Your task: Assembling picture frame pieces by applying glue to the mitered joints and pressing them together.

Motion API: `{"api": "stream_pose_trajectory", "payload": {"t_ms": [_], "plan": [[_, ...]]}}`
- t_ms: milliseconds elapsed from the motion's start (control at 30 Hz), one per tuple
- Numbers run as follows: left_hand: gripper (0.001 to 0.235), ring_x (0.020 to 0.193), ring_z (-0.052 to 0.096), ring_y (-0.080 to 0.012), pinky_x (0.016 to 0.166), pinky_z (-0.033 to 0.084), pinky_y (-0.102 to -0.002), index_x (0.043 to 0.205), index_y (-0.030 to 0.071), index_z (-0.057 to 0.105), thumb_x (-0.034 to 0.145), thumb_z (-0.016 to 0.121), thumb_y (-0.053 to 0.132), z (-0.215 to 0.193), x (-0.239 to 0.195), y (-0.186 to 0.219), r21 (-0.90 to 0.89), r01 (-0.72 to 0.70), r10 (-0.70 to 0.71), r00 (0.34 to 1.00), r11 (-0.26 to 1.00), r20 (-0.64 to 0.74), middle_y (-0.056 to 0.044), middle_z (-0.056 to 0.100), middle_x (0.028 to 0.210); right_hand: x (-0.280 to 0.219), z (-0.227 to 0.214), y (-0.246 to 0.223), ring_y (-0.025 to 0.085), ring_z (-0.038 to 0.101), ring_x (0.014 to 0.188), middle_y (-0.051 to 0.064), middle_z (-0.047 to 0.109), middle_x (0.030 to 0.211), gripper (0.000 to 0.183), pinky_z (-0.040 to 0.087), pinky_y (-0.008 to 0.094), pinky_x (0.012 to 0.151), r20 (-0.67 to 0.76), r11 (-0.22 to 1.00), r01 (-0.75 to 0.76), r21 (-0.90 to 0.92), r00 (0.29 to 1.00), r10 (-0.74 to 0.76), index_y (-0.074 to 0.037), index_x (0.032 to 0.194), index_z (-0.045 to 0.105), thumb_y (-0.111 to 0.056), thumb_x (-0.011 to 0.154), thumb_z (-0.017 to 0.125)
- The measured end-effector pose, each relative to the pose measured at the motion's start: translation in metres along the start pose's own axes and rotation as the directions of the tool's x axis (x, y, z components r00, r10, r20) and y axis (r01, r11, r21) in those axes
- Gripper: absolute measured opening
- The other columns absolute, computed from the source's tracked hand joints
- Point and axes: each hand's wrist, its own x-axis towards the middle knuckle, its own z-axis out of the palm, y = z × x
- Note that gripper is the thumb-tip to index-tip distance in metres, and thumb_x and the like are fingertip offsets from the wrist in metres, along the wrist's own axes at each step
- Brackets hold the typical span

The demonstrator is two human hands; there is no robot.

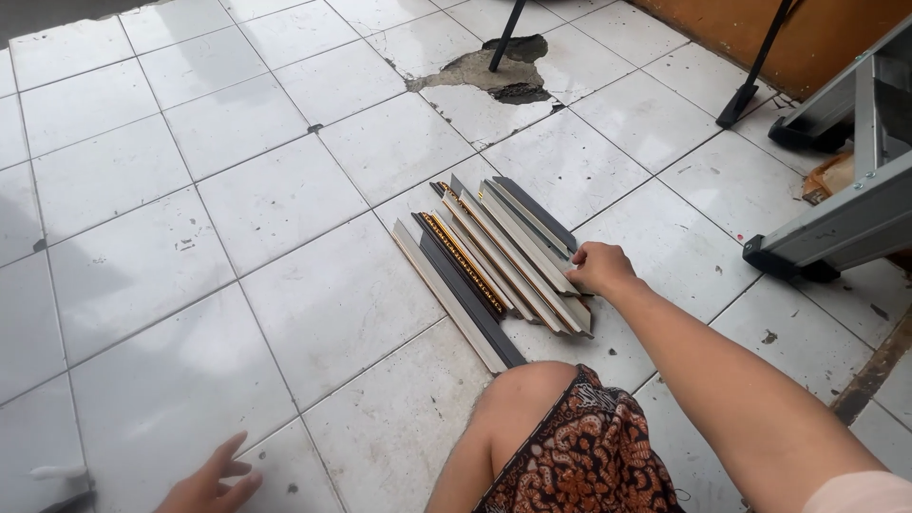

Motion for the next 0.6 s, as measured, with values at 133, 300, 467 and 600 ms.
{"api": "stream_pose_trajectory", "payload": {"t_ms": [133,300,467,600], "plan": [[0.06,0.111,0.064,-0.0122,0.098,0.051,-0.027,0.135,0.028,0.02,0.084,0.047,0.043,0.002,0.0,0.001,-0.049,-0.033,0.034,0.999,0.998,0.023,0.004,0.056,0.126,-0.002,-0.007,-0.007,0.017,0.06,0.077,0.004,0.064,0.081,0.029,0.047,0.03,0.073,0.054,0.997,-0.042,-0.066,0.998,0.046,-0.015,0.095,0.062,-0.028,0.071,0.071],[0.056,0.108,0.066,-0.01,0.095,0.053,-0.023,0.133,0.031,0.027,0.084,0.053,0.04,0.0,-0.003,0.01,-0.035,0.05,-0.05,0.999,0.998,-0.008,0.006,0.06,0.123,0.014,0.01,0.004,0.015,0.06,0.068,0.002,0.066,0.074,0.018,0.047,0.026,0.067,0.132,0.996,0.019,-0.093,0.991,-0.007,-0.013,0.077,0.068,-0.029,0.068,0.067],[0.051,0.108,0.066,-0.0097,0.095,0.053,-0.023,0.13,0.031,0.033,0.084,0.053,0.039,-0.004,-0.01,0.011,-0.07,0.01,-0.013,0.999,0.998,-0.042,0.006,0.06,0.122,-0.007,-0.01,-0.016,0.016,0.058,0.072,0.004,0.063,0.076,0.026,0.046,0.027,0.067,0.118,0.998,-0.043,0.053,0.992,0.036,-0.011,0.086,0.063,-0.034,0.079,0.053],[0.045,0.116,0.057,-0.0113,0.101,0.045,-0.029,0.129,0.03,0.038,0.085,0.049,0.04,-0.023,-0.048,0.032,-0.138,-0.039,0.025,0.994,0.99,-0.104,0.006,0.058,0.124,-0.05,-0.057,-0.067,0.011,0.037,0.055,0.003,0.05,0.068,0.028,0.028,0.023,0.044,0.241,0.71,-0.273,0.649,0.959,0.149,-0.007,0.087,0.057,-0.03,0.088,0.042]]}}
